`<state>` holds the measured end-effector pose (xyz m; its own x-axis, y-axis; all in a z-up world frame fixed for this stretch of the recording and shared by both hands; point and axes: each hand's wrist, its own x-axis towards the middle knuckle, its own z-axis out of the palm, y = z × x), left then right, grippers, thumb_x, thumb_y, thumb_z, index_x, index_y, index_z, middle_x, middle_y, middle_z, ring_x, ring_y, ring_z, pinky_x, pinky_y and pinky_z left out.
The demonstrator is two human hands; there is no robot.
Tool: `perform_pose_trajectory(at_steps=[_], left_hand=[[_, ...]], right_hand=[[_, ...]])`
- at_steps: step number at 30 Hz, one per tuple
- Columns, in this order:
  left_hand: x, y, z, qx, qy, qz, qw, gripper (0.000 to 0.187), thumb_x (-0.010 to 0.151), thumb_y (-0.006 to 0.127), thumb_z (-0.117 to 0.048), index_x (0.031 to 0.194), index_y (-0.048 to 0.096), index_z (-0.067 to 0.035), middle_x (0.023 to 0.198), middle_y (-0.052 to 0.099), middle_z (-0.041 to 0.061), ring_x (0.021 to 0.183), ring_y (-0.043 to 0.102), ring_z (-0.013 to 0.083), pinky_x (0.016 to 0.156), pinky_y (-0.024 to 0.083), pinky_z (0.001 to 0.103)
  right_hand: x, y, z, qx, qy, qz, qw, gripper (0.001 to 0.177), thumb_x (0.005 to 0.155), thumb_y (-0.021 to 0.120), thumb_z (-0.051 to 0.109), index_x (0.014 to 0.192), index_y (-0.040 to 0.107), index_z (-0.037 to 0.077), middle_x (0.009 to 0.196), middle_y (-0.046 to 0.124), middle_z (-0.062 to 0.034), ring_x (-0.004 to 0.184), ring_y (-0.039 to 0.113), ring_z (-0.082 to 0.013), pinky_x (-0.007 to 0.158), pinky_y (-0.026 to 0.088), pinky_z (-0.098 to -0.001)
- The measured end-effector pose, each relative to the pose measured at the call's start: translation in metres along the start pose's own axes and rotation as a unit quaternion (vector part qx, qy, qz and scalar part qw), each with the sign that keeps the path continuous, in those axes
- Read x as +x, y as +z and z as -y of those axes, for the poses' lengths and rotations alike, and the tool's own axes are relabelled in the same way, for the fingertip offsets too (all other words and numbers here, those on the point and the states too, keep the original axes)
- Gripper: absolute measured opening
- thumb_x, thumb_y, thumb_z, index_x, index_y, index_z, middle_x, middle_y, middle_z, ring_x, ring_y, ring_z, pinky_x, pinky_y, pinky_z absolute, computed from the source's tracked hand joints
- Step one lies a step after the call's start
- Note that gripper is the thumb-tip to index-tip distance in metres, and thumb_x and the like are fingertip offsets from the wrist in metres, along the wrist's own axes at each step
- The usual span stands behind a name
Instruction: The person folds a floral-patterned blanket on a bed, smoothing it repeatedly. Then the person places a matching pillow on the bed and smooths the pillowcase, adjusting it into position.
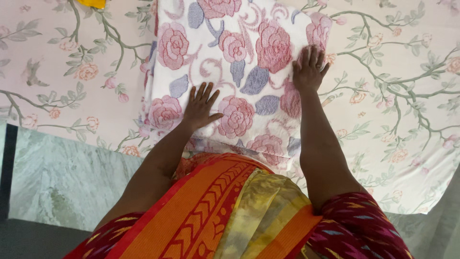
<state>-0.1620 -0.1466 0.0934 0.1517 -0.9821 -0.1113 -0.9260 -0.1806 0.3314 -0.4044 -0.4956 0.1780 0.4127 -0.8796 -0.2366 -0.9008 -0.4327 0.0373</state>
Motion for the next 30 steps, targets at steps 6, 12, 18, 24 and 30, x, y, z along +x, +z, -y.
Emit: perform_pose_trajectory(at_steps=[6,12,18,24,30], left_hand=[[0.004,0.004,0.002,0.013,0.0,0.015,1.0,0.099,0.09,0.043,-0.079,0.163,0.023,-0.016,0.171,0.008,0.016,0.158,0.001,0.0344,0.124,-0.001,0.058],[0.001,0.001,0.0,0.007,-0.004,0.017,1.0,0.098,0.091,0.044,-0.079,0.164,0.024,-0.016,0.172,0.008,0.015,0.159,0.001,0.0335,0.126,-0.001,0.058],[-0.003,-0.005,-0.002,0.004,0.0,-0.009,1.0,0.097,0.091,0.046,-0.078,0.163,0.027,-0.016,0.172,0.011,0.015,0.159,0.003,0.0336,0.126,-0.001,0.058],[0.002,-0.03,-0.008,-0.064,0.01,-0.033,0.997,0.1,0.086,0.05,-0.076,0.158,0.032,-0.01,0.167,0.014,0.019,0.155,0.006,0.038,0.122,0.001,0.062],[0.098,-0.029,-0.039,-0.101,0.005,-0.163,0.981,0.07,0.106,0.045,-0.052,0.161,0.036,-0.01,0.172,0.021,0.018,0.159,0.012,0.0409,0.126,0.005,0.064]], right_hand=[[0.009,0.01,0.076,-0.025,-0.032,-0.02,0.999,0.073,0.11,0.018,0.061,0.17,0.008,0.02,0.176,-0.002,-0.0091,0.162,-0.004,-0.0304,0.128,-0.006,-0.0575],[-0.009,0.027,0.164,-0.046,-0.23,0.007,0.972,0.072,0.106,0.01,0.061,0.169,0.002,0.027,0.174,-0.007,-0.0027,0.161,-0.008,-0.0264,0.129,-0.008,-0.0534],[0.054,0.005,0.086,-0.045,-0.128,-0.001,0.991,0.075,0.107,0.012,0.064,0.169,0.008,0.021,0.176,0.0,-0.0066,0.162,0.0,-0.028,0.127,-0.007,-0.0526],[0.056,-0.008,0.03,0.0,-0.058,-0.052,0.997,0.069,0.111,0.025,0.056,0.169,0.019,0.018,0.177,0.009,-0.0095,0.164,0.005,-0.0336,0.13,-0.003,-0.0581],[0.032,0.024,0.106,0.005,-0.107,-0.072,0.992,0.068,0.111,0.027,0.051,0.168,0.015,0.017,0.176,0.008,-0.0136,0.162,0.003,-0.034,0.129,-0.001,-0.0602]])
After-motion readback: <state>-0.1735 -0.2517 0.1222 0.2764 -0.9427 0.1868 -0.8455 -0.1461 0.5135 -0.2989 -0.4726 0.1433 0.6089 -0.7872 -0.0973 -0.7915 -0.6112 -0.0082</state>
